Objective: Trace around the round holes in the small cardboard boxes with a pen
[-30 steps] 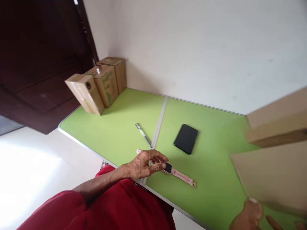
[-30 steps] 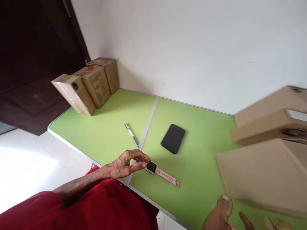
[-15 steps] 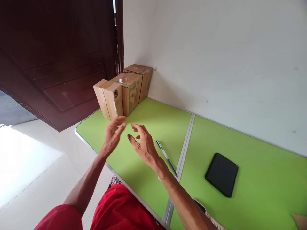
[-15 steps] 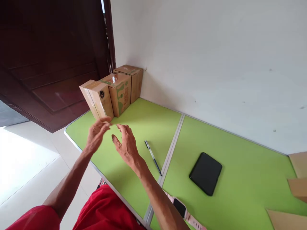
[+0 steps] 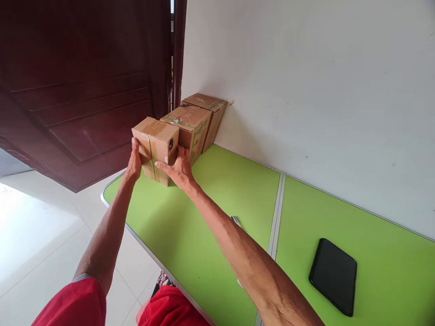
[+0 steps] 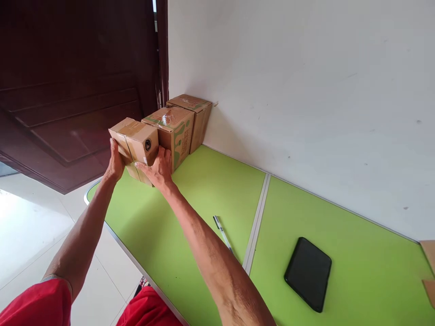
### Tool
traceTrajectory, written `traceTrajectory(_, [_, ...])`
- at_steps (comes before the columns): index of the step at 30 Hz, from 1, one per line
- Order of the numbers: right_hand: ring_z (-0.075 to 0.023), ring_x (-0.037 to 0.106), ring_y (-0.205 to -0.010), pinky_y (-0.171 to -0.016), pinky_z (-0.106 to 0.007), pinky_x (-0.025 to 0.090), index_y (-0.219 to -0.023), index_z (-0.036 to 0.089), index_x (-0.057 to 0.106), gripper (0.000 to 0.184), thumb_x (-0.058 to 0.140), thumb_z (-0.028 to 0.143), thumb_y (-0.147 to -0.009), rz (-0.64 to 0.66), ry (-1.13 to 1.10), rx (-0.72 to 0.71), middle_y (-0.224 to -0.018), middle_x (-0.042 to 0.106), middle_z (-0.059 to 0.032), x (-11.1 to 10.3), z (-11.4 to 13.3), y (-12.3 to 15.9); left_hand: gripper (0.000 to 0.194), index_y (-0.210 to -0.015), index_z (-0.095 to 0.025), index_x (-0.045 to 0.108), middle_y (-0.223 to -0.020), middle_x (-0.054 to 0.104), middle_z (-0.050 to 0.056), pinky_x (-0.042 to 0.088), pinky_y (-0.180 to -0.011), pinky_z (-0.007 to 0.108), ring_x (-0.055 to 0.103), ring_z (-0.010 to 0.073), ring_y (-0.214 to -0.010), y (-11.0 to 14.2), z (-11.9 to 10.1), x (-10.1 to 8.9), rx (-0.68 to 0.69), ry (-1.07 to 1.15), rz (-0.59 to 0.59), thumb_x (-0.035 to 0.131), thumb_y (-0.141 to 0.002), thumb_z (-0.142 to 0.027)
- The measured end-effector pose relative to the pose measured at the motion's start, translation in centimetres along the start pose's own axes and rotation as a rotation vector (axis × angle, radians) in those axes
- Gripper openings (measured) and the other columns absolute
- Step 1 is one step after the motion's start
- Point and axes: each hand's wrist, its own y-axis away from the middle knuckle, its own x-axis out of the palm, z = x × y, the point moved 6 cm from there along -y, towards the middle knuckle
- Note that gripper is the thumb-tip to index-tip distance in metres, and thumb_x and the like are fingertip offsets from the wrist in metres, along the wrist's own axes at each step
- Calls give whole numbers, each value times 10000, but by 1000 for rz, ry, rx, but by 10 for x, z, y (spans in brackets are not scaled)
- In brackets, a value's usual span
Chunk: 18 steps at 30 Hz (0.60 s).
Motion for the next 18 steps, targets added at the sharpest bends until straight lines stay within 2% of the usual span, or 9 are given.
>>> traceTrajectory(3, [-447, 538, -1528, -1321, -626, 450, -1313, 212, 570, 890, 1060, 538, -645, 6, -30, 19, -1511, 615, -229, -11, 0, 13, 1071, -1264, -142, 781, -1273, 838, 196, 592, -1156, 555, 723, 451, -1332, 22, -5, 0, -32, -7, 80, 453, -880, -1086])
traceTrajectory(6, [-389, 685, -1348, -1188, -582, 575, -1209, 254, 572, 809, 1011, 675, -674, 79, -98, 13, -1364, 726, -156, -31, 9, 42, 946, -1103, -155, 796, -1123, 839, 167, 629, -1029, 532, 749, 449, -1160, 54, -21, -8, -55, -28, 140, 714, -764, -1035])
traceTrajectory(9, [-315, 771, -1137, -986, -490, 664, -1203, 270, 590, 754, 949, 746, -741, 145, -190, 30, -1224, 790, -90, -55, 26, 84, 876, -1122, -180, 777, -1135, 825, 145, 639, -956, 490, 750, 428, -1124, 92, -44, -11, -63, -17, 188, 799, -738, -967])
traceTrajectory(12, [-299, 766, -1107, -892, -438, 669, -1210, 268, 633, 739, 995, 687, -721, 142, -261, 96, -1237, 795, -74, -85, 44, 136, 913, -1218, -190, 754, -1206, 820, 156, 665, -919, 481, 772, 429, -1139, 138, -67, -1, -87, 40, 282, 804, -725, -956])
traceTrajectory(15, [-298, 772, -1145, -929, -431, 673, -1301, 287, 649, 724, 997, 628, -765, 106, -268, 88, -1310, 802, -64, -119, 59, 193, 887, -1209, -198, 766, -1151, 834, 157, 693, -885, 490, 802, 427, -1093, 185, -89, 16, -123, 89, 400, 890, -677, -898])
traceTrajectory(18, [-347, 766, -1251, -1035, -494, 671, -1411, 309, 655, 783, 1009, 604, -778, 29, -250, 77, -1364, 805, -82, -151, 64, 248, 828, -1159, -216, 815, -1141, 852, 153, 714, -909, 521, 817, 440, -1093, 227, -113, 35, -160, 118, 512, 963, -631, -837])
